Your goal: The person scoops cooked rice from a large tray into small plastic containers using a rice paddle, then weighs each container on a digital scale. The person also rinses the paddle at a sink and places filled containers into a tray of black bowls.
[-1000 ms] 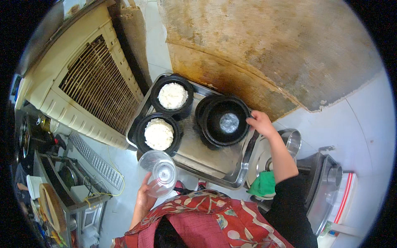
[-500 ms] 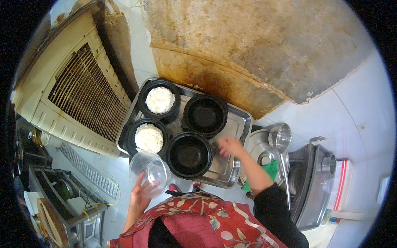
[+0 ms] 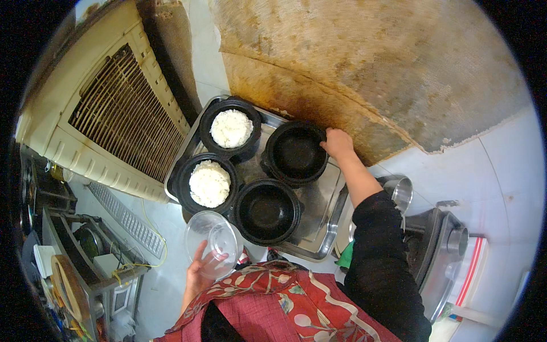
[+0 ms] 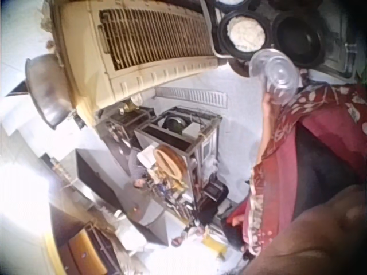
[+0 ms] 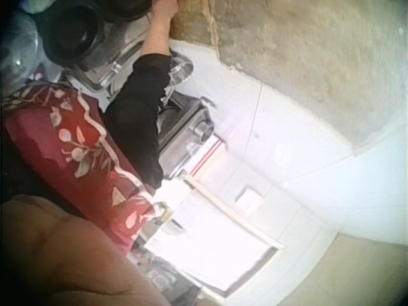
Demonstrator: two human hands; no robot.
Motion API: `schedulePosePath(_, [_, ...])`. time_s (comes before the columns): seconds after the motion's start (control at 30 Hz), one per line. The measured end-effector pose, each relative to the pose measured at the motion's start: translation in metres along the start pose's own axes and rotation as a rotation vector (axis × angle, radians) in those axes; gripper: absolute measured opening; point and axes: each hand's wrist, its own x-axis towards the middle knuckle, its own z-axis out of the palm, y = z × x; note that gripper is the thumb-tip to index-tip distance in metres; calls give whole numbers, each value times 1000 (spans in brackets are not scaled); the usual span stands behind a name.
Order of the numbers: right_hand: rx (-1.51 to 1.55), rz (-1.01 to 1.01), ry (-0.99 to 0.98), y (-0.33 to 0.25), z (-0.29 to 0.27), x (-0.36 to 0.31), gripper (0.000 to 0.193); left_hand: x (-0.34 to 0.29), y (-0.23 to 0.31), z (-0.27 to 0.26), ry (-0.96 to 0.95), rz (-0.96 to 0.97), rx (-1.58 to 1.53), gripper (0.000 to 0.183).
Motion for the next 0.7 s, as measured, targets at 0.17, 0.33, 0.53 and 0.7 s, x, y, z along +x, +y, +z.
schedulePosePath(0.17, [648, -19, -69, 43, -27, -25, 22, 8, 0, 3, -69, -15, 18, 86])
schedulePosePath(0.33, [886, 113, -138, 110, -45, -96, 14, 19, 4, 5, -120, -73, 68, 82])
schedulePosePath(0.53, [889, 208, -365, 157, 5, -134, 13, 31, 6, 11, -149, -108, 109, 81])
schedulePosePath(0.7, [965, 95, -256, 144, 56, -98, 16, 28, 3, 8, -150, -98, 82, 80])
